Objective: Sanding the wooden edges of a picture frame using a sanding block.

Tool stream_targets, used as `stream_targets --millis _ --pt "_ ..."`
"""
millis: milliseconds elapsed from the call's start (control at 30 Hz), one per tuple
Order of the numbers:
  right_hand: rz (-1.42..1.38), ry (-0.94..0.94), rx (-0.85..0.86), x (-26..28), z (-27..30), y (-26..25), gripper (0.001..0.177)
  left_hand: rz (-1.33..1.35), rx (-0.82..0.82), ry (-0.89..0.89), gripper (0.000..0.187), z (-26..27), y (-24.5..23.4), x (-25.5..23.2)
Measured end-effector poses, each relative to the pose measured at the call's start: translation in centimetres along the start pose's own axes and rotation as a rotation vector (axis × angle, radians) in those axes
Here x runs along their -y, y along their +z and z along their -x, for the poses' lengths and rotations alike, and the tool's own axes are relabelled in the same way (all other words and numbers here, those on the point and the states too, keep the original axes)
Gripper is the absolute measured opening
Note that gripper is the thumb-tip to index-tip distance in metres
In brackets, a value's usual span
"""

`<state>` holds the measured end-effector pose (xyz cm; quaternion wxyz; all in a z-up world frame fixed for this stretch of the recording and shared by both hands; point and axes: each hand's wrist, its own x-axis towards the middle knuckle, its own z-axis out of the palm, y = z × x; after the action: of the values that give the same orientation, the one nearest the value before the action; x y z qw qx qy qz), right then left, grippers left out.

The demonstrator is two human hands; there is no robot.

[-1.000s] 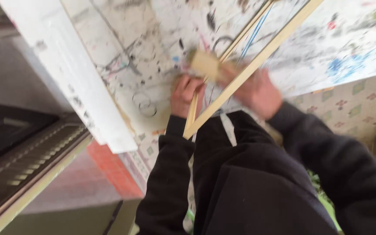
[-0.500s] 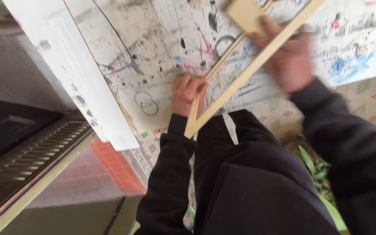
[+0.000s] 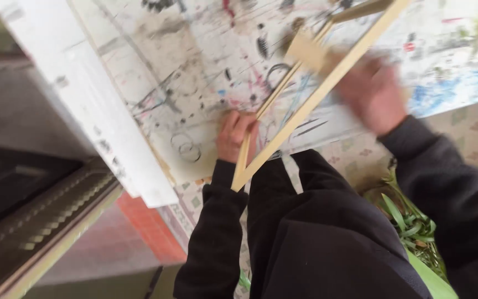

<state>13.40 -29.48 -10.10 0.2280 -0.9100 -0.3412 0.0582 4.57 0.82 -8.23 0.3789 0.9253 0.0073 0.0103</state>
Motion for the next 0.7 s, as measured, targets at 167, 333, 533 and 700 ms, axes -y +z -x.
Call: stream_targets --millis 167,333,533,700 --pt "-0.019 0.103 0.053 5.6 -1.0 -1.3 0.039 0.019 0.03 -0.002 0.017 0.1 0.0 -0.8" --pt "-0.001 0.068 0.043 -0.3 0.0 1.7 0.043 -0.009 -0.023 0.029 0.018 0.4 -0.3 -0.4" --pt "0.055 0.009 -0.024 1.5 -0.4 -1.9 0.048 0.006 -0.008 0.034 0.019 -0.6 0.3 -0.3" --pt "0.142 0.228 0.325 3.5 -2.7 -1.8 0.045 0.002 -0.017 0.095 0.019 1.1 -0.3 -0.9"
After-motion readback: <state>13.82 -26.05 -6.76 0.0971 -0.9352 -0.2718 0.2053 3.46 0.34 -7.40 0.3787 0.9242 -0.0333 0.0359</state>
